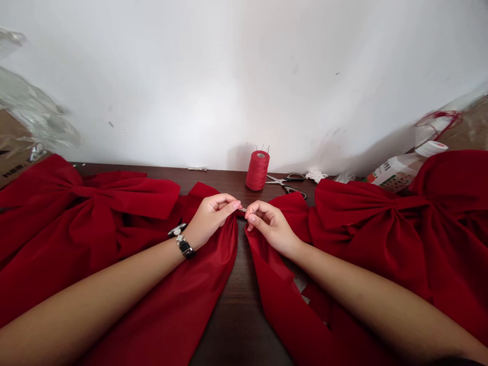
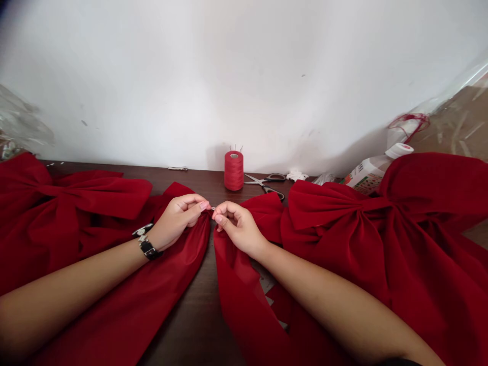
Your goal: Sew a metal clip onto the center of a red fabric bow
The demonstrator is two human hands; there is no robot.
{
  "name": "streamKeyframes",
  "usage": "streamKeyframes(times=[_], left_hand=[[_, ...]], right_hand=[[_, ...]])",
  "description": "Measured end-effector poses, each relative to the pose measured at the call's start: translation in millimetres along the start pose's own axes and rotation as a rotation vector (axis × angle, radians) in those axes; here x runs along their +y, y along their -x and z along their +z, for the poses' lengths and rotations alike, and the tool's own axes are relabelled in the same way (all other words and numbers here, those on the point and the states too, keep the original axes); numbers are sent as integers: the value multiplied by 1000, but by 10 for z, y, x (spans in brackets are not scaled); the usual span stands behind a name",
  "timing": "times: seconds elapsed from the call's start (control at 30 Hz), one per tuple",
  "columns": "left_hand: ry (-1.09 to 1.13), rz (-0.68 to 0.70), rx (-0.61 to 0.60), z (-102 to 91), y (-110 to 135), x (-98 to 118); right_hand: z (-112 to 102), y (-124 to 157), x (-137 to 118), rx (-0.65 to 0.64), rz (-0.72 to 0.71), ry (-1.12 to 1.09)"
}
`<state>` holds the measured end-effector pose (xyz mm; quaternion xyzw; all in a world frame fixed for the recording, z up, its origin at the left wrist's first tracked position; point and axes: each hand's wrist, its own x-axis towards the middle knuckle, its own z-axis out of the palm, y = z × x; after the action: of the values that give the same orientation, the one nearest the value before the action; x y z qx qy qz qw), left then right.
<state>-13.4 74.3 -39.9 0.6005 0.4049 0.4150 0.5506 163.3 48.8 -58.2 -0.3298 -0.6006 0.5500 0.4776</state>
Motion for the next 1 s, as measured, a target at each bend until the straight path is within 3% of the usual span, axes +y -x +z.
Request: streamKeyframes(times=[0.13,0.23,0.37,0.53,0.63,0.73,0.8,0.9,1.0], left_hand=[[94,-62,11,17,0,-13],[159,-39,79,-3,-38,3],[236,82,298,-165,-164,191],[322,308,478,-335,-231,536],[267,237,357,-221,-136,593],[97,-51,48,-26,-11,518],[14,-177,-75,78,48,443],[-78,-262,-171,151,88,355],[-170,-224,-202,153,97,310]], right_hand=[[10,20,-33,-76,-152,215],[29,45,-70,-273,-311,432],[52,78,-96,-512,-397,522],[58,90,-88,-549,-402,493],[63,93,-89,-443,-397,476],[58,99,-82,-180,-409,507],[48,101,-73,-39,-414,546],[38,100,-66,50,-396,592],[40,95,-67,117,-370,592]])
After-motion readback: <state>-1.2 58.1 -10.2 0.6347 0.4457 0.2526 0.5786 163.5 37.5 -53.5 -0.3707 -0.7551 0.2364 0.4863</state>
